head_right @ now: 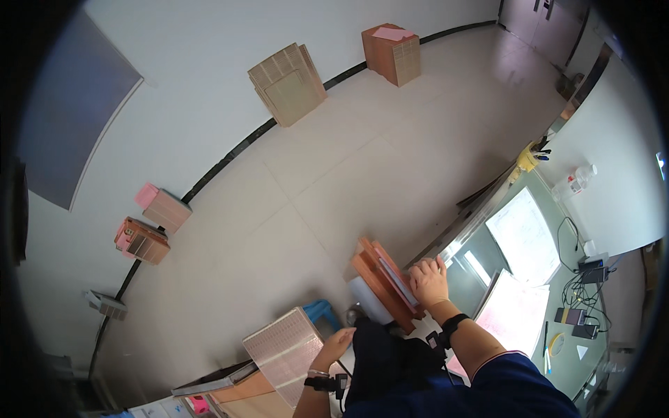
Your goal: Organize and stack metal sheets on the floor while documenting progress in a logbook.
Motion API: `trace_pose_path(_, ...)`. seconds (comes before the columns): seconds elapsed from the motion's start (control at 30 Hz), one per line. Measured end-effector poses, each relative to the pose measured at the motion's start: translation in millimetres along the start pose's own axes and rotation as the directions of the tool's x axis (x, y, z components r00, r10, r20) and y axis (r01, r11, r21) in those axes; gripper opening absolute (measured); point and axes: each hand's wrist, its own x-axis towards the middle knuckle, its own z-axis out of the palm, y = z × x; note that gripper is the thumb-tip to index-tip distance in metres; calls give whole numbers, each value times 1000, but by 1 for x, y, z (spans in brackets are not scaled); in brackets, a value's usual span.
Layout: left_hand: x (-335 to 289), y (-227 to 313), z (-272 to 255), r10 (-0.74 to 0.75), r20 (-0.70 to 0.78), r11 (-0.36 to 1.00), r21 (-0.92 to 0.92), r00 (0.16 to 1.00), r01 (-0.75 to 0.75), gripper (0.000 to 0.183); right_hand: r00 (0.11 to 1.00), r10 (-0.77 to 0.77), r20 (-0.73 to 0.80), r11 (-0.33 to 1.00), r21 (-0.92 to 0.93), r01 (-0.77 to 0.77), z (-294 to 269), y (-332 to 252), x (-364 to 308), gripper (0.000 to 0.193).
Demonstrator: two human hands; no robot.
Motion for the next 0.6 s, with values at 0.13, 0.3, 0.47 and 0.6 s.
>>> trace_pose_path(0.13,32,35,-14,120,0,984,132,993,-118,30,999,25,35,1000,-3,-25,-5,-3,-1,11)
trace_pose_path(0.3,78,67,-46,100,67,984,139,993,-109,27,998,58,30,998,-13,-58,-2,-2,5,13)
trace_pose_path(0.47,152,82,-94,1,196,970,239,981,-49,27,990,122,67,992,-42,-119,2,1,11,14)
trace_pose_path(0.6,213,67,-157,-71,226,961,276,972,6,28,980,140,140,987,-104,-126,-2,-7,7,16)
